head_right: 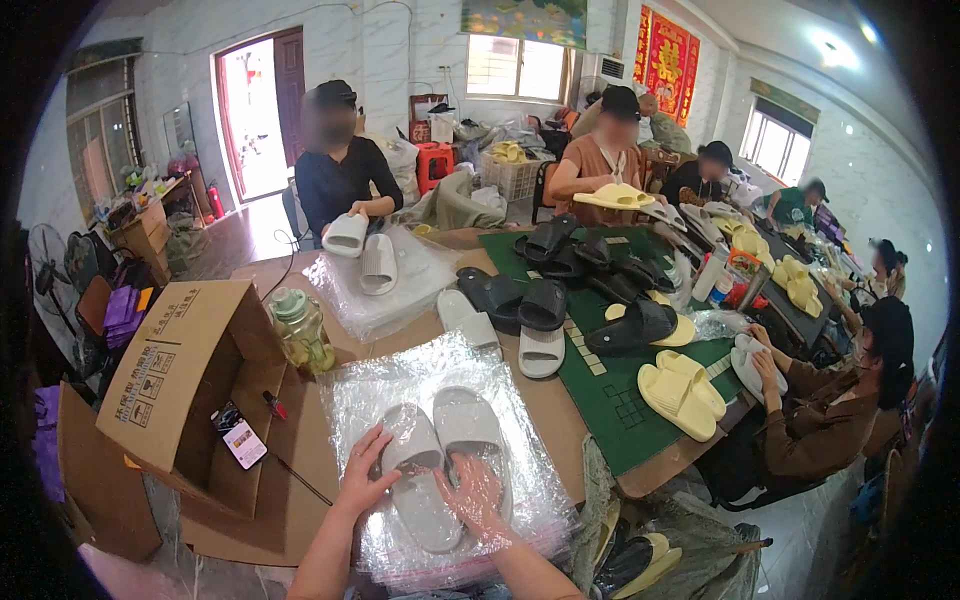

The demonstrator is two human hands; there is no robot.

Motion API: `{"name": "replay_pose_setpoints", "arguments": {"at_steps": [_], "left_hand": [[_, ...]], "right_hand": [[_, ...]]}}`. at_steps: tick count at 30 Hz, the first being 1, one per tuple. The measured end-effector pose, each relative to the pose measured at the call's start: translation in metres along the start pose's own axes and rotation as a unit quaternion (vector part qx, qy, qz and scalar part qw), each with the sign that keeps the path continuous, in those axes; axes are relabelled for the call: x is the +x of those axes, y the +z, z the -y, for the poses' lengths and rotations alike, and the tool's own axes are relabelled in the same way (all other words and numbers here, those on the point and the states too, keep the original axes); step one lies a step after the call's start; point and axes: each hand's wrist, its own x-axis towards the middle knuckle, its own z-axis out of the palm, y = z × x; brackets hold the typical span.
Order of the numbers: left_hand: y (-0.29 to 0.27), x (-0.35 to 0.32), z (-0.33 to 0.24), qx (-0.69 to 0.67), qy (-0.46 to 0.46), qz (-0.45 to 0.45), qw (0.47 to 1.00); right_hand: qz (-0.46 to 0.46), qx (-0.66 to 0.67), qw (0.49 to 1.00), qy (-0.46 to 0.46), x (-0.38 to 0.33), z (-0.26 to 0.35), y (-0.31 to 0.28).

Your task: The person sits at a table in a workshop and repeatedly picks up pairs of slippers in various colors. They place each pair into a clear plastic bag and then set the packaged slippers aside. The process is repetitive, involving handling the slippers and the packaging material by hand.

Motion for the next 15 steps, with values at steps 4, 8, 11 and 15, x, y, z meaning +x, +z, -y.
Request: {"name": "replay_pose_setpoints", "arguments": {"at_steps": [4,8,11,15], "left_hand": [[0.0003,-0.0007,-0.0004,0.003,-0.009,0.003,1.0],[-0.0004,-0.0002,-0.0008,0.007,-0.007,0.007,1.0],[-0.001,-0.0006,-0.0033,-0.002,-0.014,0.008,1.0],[-0.0007,-0.001,-0.0009,0.002,-0.006,0.004,1.0]], "right_hand": [[-0.011,-0.024,1.0,0.0,-0.0005,0.0034,-0.0012],[0.038,-0.01,0.999,0.035,-0.0017,-0.0034,0.0027],[0.056,-0.002,0.997,0.05,-0.0012,-0.0016,0.0003],[-0.005,-0.012,1.0,-0.004,0.0005,0.0011,-0.0001]]}}
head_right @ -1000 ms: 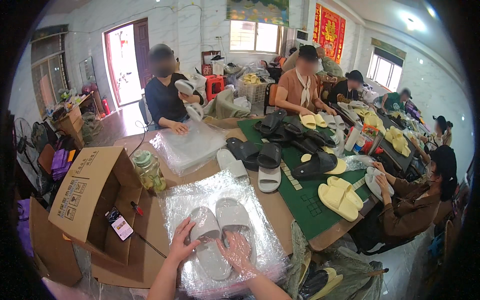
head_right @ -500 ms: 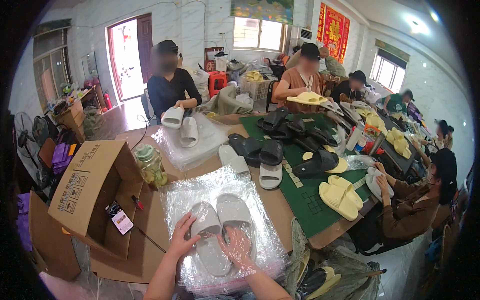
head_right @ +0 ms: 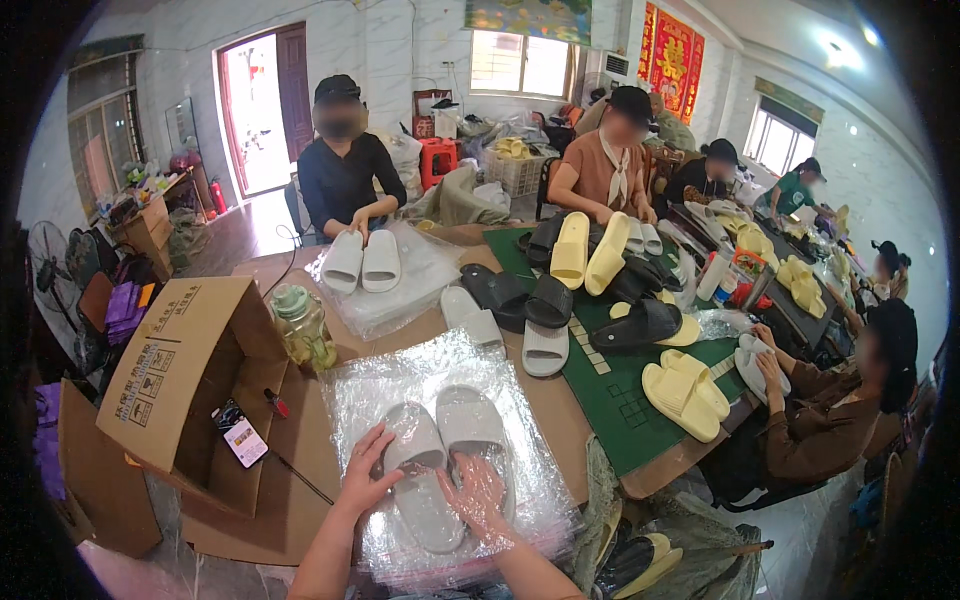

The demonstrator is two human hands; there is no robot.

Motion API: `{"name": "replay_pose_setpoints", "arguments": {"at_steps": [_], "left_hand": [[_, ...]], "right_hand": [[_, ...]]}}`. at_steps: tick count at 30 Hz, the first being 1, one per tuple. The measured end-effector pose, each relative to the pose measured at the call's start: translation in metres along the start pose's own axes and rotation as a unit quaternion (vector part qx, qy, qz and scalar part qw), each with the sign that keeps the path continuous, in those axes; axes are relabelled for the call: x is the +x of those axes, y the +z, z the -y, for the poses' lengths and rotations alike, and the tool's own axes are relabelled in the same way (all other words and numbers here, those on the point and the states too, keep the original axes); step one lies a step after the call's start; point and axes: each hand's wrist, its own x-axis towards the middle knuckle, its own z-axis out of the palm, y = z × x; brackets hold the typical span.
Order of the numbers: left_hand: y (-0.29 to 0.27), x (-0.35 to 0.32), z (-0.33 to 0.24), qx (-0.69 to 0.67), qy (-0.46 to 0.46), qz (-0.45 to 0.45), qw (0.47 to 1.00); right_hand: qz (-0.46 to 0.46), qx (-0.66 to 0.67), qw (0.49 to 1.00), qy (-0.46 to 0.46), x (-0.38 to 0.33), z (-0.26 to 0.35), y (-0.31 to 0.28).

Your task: The person sits at a table in a workshop and repeatedly picks up pairs of slippers in various colors. They place each pair into a clear plastic bag and then set the packaged slippers aside. The process is repetitive, involving handling the slippers and the packaging material by hand.

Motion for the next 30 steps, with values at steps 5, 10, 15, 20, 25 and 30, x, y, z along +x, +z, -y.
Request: {"name": "replay_pose_setpoints", "arguments": {"at_steps": [5,10,15,20,25,30], "left_hand": [[0.0,0.0,-0.002,0.002,0.0,0.0,1.0],[0.0,0.001,0.002,0.007,0.014,-0.006,1.0],[-0.001,0.001,-0.002,0.001,0.005,-0.003,1.0],[0.0,0.001,-0.001,0.0,0.004,-0.002,1.0],[0.0,0.001,0.003,-0.006,0.005,-0.001,1.0],[0.0,0.001,0.001,0.003,0.002,0.0,1.0]], "right_hand": [[-0.012,-0.031,0.999,-0.007,-0.003,-0.003,0.002],[0.028,0.012,0.999,0.03,-0.001,-0.003,0.003],[0.038,0.007,0.999,0.035,-0.001,-0.003,0.002],[0.012,0.025,0.999,0.025,-0.003,-0.008,0.006],[0.036,0.011,0.999,0.033,0.002,0.002,-0.003],[0.024,-0.003,0.999,0.022,0.0,0.001,-0.002]]}}
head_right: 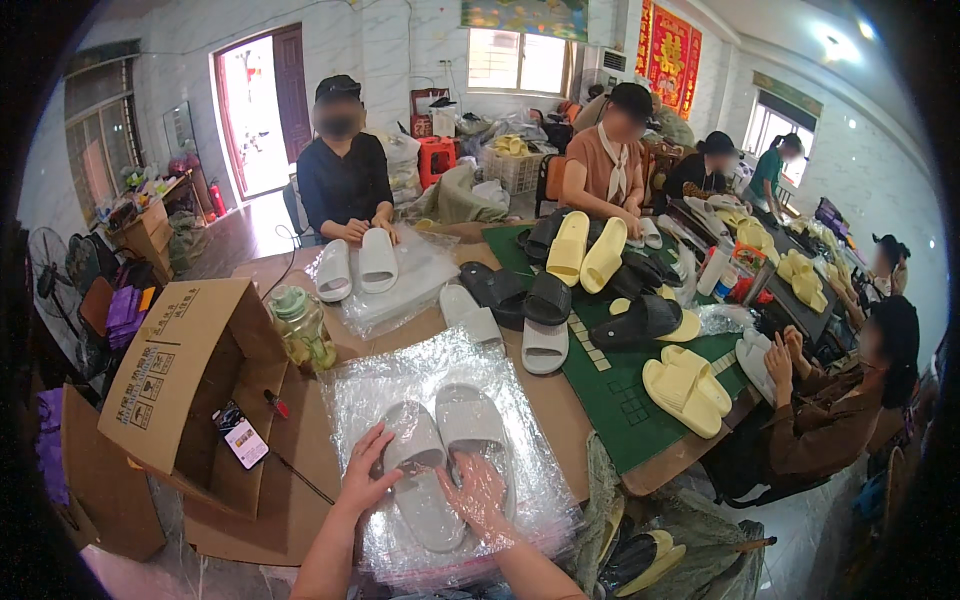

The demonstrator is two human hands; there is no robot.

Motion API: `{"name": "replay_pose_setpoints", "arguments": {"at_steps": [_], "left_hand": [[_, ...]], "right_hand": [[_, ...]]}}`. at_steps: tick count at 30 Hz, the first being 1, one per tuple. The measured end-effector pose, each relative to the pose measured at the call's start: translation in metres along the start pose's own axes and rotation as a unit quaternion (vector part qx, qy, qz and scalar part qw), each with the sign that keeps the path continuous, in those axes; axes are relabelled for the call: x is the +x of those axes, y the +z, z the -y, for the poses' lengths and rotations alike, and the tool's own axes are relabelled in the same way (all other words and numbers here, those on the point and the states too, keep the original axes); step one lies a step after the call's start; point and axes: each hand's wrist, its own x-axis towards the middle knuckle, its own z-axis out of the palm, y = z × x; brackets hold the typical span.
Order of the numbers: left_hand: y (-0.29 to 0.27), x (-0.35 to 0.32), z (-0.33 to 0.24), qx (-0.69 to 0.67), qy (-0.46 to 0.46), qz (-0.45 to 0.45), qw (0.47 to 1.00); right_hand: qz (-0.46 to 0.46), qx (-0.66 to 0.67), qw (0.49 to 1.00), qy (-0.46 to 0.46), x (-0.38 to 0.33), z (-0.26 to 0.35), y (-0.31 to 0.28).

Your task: The person sits at a table in a workshop and repeatedly picks up pairs of slippers in various colors. They place each pair into a clear plastic bag and then set the packaged slippers aside. The process is repetitive, involving handling the slippers and the packaging material by hand.

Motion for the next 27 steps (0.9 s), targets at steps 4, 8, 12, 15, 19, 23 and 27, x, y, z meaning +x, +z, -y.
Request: {"name": "replay_pose_setpoints", "arguments": {"at_steps": [4,8,12,15,19,23,27], "left_hand": [[-0.002,0.0,-0.004,-0.007,-0.008,0.0,1.0],[-0.001,0.0,-0.004,-0.008,-0.003,-0.001,1.0],[-0.001,0.0,-0.004,-0.01,0.0,-0.005,1.0],[-0.001,0.0,-0.003,-0.01,-0.003,-0.004,1.0],[0.0,0.0,0.0,-0.007,0.004,-0.005,1.0],[0.0,0.0,-0.001,-0.007,-0.002,-0.002,1.0],[-0.001,-0.001,-0.002,-0.008,-0.006,-0.002,1.0]], "right_hand": [[-0.014,0.01,1.0,-0.003,0.0,0.001,0.0],[-0.009,0.019,1.0,0.0,-0.003,-0.009,0.009],[-0.031,0.008,0.999,-0.013,-0.003,-0.007,0.01],[-0.031,0.003,0.999,-0.018,-0.002,-0.005,0.006],[0.004,0.009,1.0,0.007,0.0,0.0,0.001],[-0.023,0.009,1.0,-0.013,-0.002,-0.011,0.011],[-0.005,0.008,1.0,-0.003,-0.002,-0.011,0.011]]}}
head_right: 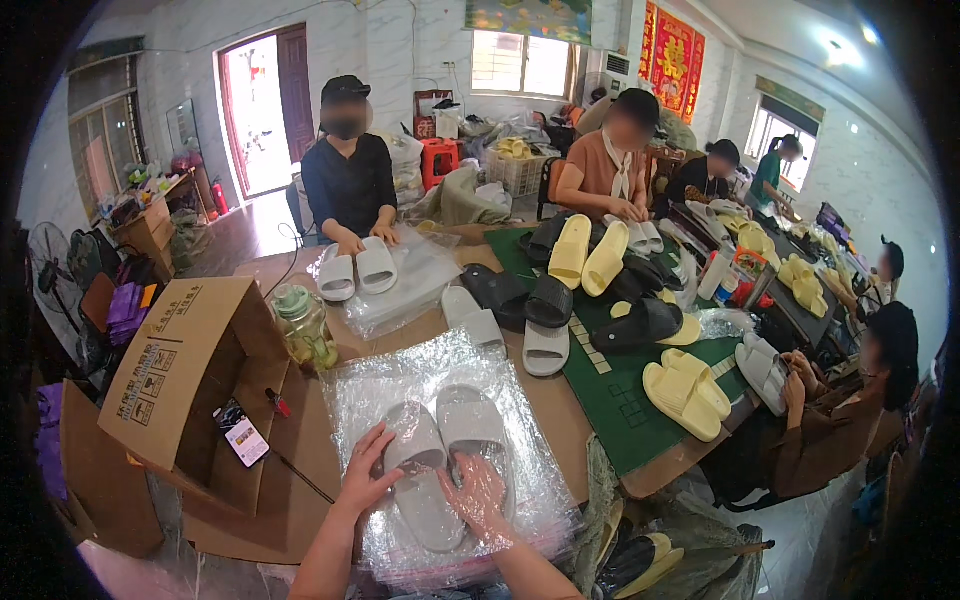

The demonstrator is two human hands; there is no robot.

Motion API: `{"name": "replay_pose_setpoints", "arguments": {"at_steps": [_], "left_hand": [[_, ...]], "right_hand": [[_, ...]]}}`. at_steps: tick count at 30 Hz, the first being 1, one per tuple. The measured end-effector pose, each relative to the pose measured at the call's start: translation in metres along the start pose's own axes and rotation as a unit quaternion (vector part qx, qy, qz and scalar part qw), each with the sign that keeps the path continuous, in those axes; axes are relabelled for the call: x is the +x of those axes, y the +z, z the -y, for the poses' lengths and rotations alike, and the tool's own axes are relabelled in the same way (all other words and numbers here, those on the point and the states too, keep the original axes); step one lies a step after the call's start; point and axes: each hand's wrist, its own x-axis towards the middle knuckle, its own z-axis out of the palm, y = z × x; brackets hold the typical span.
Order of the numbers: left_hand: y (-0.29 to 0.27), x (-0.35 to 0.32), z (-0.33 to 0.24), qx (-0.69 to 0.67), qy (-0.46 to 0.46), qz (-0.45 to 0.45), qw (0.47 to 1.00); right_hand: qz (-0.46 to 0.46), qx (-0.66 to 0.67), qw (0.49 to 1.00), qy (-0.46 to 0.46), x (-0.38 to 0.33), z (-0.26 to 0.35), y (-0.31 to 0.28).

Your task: The person sits at a table in a workshop and repeatedly picks up pairs of slippers in various colors. They place each pair into a clear plastic bag and then set the packaged slippers aside. The process is repetitive, involving handling the slippers and the packaging material by hand.

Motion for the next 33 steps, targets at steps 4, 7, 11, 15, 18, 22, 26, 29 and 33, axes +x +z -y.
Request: {"name": "replay_pose_setpoints", "arguments": {"at_steps": [4,7,11,15,18,22,26,29,33], "left_hand": [[0.002,0.0,0.0,-0.005,0.001,0.001,1.0],[0.001,0.0,0.0,0.003,0.0,0.001,1.0],[0.0,0.0,0.0,-0.006,-0.006,0.005,1.0],[0.0,0.0,0.0,-0.005,0.001,0.001,1.0],[0.001,0.0,0.0,-0.009,0.004,-0.002,1.0],[0.0,0.0,-0.003,-0.005,0.004,-0.002,1.0],[0.0,0.0,-0.001,-0.01,0.004,-0.002,1.0],[0.001,0.0,0.001,-0.013,-0.001,0.0,1.0],[0.001,0.0,0.002,-0.012,0.001,0.005,1.0]], "right_hand": [[-0.009,-0.002,1.0,0.001,-0.003,-0.006,0.007],[-0.001,0.005,1.0,0.009,-0.002,-0.002,0.003],[0.007,0.017,1.0,0.019,0.0,0.002,-0.001],[0.006,0.005,1.0,0.016,0.0,0.005,-0.003],[-0.009,-0.004,1.0,0.006,0.001,0.009,-0.007],[0.007,0.007,1.0,0.02,-0.001,0.002,-0.001],[0.002,-0.008,1.0,0.009,-0.002,-0.005,0.005],[-0.001,0.004,1.0,0.01,-0.001,0.0,0.002],[-0.005,-0.007,1.0,0.007,-0.003,-0.003,0.005]]}}
